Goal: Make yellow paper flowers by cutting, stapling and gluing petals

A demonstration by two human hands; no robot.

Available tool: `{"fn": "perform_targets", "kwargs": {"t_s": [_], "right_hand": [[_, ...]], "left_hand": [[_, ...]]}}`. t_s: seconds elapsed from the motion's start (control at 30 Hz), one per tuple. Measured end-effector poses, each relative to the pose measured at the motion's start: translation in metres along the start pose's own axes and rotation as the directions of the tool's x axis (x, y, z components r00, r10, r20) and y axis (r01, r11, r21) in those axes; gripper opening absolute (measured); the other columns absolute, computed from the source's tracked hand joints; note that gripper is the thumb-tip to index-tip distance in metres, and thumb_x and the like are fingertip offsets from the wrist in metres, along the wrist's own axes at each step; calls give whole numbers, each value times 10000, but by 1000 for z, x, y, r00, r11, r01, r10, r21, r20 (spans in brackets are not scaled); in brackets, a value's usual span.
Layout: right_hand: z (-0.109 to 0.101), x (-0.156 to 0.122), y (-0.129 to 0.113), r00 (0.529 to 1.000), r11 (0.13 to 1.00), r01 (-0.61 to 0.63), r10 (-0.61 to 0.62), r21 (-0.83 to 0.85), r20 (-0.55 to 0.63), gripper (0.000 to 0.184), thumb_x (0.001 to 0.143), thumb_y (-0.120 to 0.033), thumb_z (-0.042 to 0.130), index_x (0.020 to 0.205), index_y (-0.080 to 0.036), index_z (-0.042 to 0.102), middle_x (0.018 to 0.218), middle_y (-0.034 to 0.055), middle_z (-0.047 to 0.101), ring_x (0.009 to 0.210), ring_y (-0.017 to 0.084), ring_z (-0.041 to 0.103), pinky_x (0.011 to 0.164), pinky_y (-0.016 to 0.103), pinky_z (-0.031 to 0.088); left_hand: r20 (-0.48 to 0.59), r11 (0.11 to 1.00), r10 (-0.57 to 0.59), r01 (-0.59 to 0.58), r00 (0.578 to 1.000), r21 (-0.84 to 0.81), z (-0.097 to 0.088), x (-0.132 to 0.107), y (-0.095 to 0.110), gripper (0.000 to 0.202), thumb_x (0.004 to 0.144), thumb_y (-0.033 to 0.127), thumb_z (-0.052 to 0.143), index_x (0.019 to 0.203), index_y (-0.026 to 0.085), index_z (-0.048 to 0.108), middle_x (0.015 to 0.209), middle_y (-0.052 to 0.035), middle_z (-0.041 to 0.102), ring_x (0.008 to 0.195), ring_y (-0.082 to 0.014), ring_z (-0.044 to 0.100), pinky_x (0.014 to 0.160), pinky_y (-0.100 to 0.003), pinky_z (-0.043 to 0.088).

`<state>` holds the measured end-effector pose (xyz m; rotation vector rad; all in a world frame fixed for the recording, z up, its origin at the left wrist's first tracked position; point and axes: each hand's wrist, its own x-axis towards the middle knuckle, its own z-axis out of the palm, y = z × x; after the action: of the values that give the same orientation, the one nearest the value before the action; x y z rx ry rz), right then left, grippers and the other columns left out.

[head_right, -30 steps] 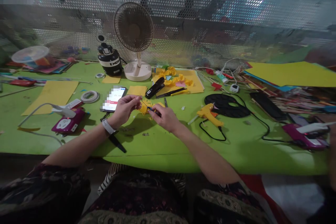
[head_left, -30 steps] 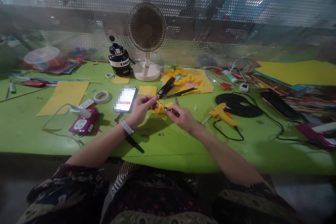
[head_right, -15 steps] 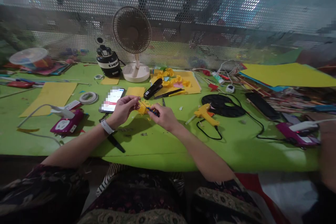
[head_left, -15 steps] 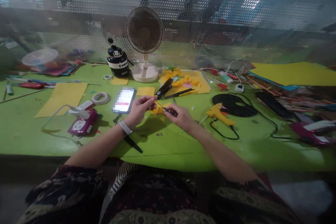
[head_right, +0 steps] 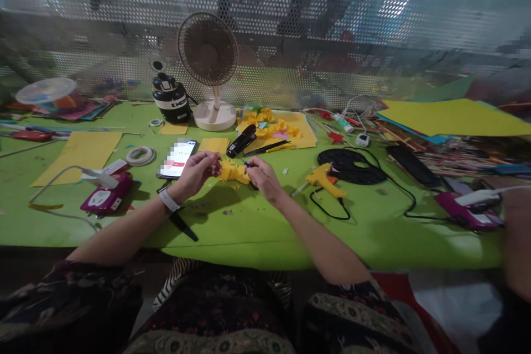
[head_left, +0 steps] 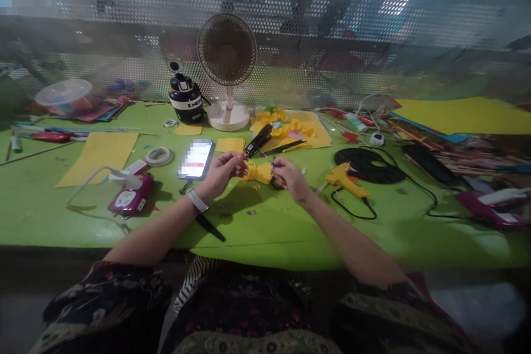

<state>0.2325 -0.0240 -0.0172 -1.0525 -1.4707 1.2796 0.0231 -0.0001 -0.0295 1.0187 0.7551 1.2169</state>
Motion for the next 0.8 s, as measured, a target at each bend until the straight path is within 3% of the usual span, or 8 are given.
{"fn": "perform_targets", "kwargs": {"t_s": [0.1,0.27,0.43,0.63,0.8], "right_hand": [[3,0,-4,998,990,-65,65,127,9,232,731,-377,641,777,-227,471,486,-125,313,391,59,212,384,211,168],[7,-4,-7,981,977,-172,158,124,116,351,732,-424,733,953,-174,625,478,-124,387,395,51,245,388,214,146],[14,-5,-3,938,934,-300,252,195,239,395,647,-428,825,893,-164,664,466,-123,389,380,35,234,392,231,120],[20,-6,0,953,920,-286,243,269,181,436,574,-396,896,857,-171,653,594,-95,514,391,8,260,400,235,120],[21,-5,1,960,909,-273,236,316,151,436,573,-411,899,809,-172,620,578,-103,492,387,4,259,401,231,111]], "left_hand": [[94,1000,-15,14,995,16,2,-4,-2,321,754,435,820,810,146,690,658,2,658,555,-82,598,546,-211,486],[211,998,-44,32,976,59,4,-9,-6,288,803,413,787,772,145,684,647,18,633,538,-63,564,530,-189,472],[212,996,-47,31,976,79,8,-12,-7,302,799,437,787,784,151,693,623,28,615,499,-51,526,473,-170,428],[165,993,-61,43,984,111,10,-12,-11,360,746,502,810,800,160,714,530,50,562,407,-41,432,378,-166,315],[171,988,-65,40,983,148,9,-13,-14,351,765,504,794,852,168,747,576,37,590,431,-41,448,403,-168,341]]}}
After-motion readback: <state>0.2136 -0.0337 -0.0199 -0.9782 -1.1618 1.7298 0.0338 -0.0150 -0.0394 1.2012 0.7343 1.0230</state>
